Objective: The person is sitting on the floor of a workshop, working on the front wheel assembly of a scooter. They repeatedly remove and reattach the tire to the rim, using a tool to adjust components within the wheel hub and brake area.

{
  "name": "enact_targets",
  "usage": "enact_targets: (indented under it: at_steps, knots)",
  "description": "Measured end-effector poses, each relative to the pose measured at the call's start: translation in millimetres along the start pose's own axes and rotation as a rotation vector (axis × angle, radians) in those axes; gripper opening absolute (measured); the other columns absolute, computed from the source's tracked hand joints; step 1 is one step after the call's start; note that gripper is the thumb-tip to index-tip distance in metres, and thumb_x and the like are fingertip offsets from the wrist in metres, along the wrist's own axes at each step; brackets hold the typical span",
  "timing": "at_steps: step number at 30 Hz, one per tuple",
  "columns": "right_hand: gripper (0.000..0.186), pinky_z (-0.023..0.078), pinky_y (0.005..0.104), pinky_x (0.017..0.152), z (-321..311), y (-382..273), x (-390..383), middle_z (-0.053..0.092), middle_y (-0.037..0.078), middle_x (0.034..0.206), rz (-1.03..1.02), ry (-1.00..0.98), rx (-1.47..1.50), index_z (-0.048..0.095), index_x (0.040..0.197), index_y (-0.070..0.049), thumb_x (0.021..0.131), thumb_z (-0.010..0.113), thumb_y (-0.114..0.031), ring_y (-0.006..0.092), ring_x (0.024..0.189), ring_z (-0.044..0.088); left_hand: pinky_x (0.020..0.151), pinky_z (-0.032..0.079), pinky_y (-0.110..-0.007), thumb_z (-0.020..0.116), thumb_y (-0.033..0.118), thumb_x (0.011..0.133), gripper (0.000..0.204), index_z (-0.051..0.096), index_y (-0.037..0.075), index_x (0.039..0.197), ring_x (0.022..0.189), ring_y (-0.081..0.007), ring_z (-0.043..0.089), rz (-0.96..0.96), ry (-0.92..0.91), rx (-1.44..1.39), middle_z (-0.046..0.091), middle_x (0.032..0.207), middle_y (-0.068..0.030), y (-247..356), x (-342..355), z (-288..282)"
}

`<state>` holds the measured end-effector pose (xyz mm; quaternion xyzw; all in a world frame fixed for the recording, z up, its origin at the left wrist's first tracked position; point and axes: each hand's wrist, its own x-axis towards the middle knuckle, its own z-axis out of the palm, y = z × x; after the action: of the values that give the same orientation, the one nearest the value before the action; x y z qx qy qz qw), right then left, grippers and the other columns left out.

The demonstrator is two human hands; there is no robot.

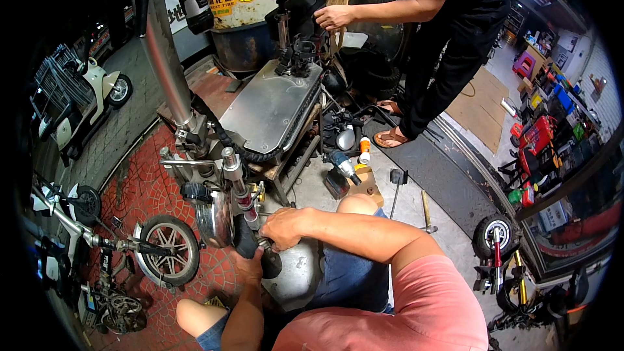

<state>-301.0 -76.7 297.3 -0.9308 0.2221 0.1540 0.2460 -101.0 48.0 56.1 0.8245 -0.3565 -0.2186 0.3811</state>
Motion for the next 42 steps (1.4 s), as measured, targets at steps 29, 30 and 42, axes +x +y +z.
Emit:
enact_targets:
  at_steps: [29, 30, 42]
  knots:
    - [0.047, 0.056, 0.0535, 0.097, -1, 3, -1, 0.076, 0.025, 0.11, -0.015, 0.0, 0.008, 0.069, 0.124, 0.0, 0.092, 0.078, -0.034, 0.0468, 0.112, 0.07, 0.103, 0.05, -0.053, 0.093, 0.05, 0.069, 0.094, 0.051, -0.004, 0.134, 0.119, -0.0512, 0.064, -0.029, -0.007, -0.018, 0.068, 0.124, -0.0329, -5, 5, 5]
    - [0.047, 0.056, 0.0537, 0.096, -3, 1, -2, 0.076, 0.026, 0.11, -0.016, 0.002, 0.011, 0.069, 0.123, 0.0, 0.092, 0.078, -0.034, 0.0468, 0.112, 0.07, 0.104, 0.049, -0.053, 0.093, 0.05, 0.069, 0.094, 0.051, -0.004, 0.134, 0.119, -0.0507, 0.064, -0.025, -0.001, -0.031, 0.068, 0.125, -0.0328, -7, 6, 6]
    - [0.046, 0.056, 0.0543, 0.092, 0, 3, 0, 0.076, 0.025, 0.104, -0.027, 0.02, 0.002, 0.069, 0.12, 0.001, 0.092, 0.079, -0.034, 0.047, 0.106, 0.072, 0.102, 0.05, -0.053, 0.094, 0.048, 0.069, 0.096, 0.05, -0.004, 0.137, 0.117, -0.0518, 0.065, 0.005, 0.028, -0.02, 0.068, 0.123, -0.0334, -13, 10, 12]
